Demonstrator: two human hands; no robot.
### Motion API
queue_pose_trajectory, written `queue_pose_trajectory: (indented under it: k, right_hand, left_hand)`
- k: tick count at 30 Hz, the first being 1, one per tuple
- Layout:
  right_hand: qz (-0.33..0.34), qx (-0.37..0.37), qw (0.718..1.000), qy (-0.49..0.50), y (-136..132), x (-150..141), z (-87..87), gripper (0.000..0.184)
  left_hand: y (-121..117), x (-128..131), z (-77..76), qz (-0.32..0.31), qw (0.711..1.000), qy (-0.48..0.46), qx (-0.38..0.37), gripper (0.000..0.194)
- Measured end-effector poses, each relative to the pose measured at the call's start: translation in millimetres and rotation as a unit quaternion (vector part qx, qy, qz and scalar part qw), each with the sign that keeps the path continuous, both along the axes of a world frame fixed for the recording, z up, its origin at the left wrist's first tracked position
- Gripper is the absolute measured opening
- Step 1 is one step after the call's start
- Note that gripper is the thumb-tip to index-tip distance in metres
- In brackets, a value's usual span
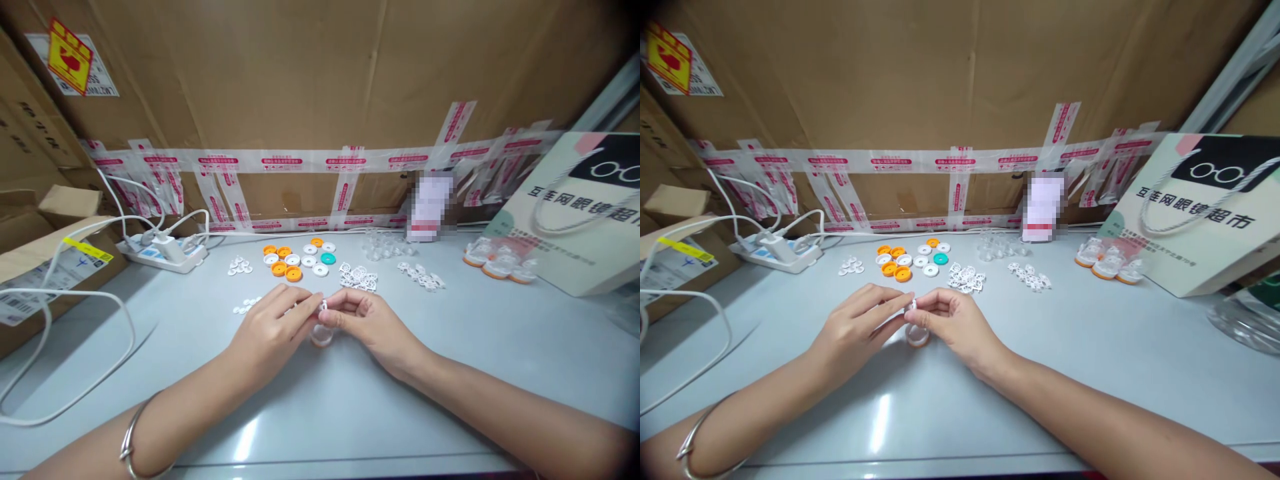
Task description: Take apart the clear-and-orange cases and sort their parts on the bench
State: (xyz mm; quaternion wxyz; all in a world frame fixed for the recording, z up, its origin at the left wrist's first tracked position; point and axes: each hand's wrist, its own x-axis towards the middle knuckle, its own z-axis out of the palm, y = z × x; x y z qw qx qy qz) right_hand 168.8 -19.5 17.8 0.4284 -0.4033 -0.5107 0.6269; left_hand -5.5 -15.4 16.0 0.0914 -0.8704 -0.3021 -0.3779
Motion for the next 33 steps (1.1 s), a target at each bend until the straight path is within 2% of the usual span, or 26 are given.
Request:
queue_pose_trajectory:
  k: [6, 10, 16, 23, 28, 33]
  right_hand:
    - [0.000, 0.014, 1.000, -0.018, 0.8, 2.0, 4.1, 0.025]
    - [-0.010, 0.034, 0.998, -0.057, 0.6, 1.7, 4.8, 0.022]
    - [-0.027, 0.058, 0.994, -0.093, -1.9, 0.0, 5.8, 0.018]
    - [-0.045, 0.067, 0.993, -0.087, -3.0, -0.3, 0.9, 0.019]
    - [-0.053, 0.034, 0.997, -0.051, -1.0, -0.6, 0.0, 0.022]
    - [-0.035, -0.019, 0.999, -0.020, 1.8, -1.6, 0.4, 0.018]
  left_hand:
    - [-0.2, -0.7, 2.2, -0.008, 1.000, 0.014, -0.003, 0.017]
    - [-3.5, -3.1, -0.4, -0.014, 0.999, 0.041, -0.005, 0.018]
    - [-5.8, -2.3, -3.3, -0.011, 0.999, 0.034, 0.008, 0.018]
    - [-5.6, 0.5, -5.4, -0.013, 0.999, 0.031, 0.020, 0.019]
    - [-7.9, -0.5, -6.1, -0.025, 0.999, 0.025, 0.016, 0.015]
    - [-4.8, -1.7, -5.7, -0.034, 0.999, 0.016, -0.023, 0.015]
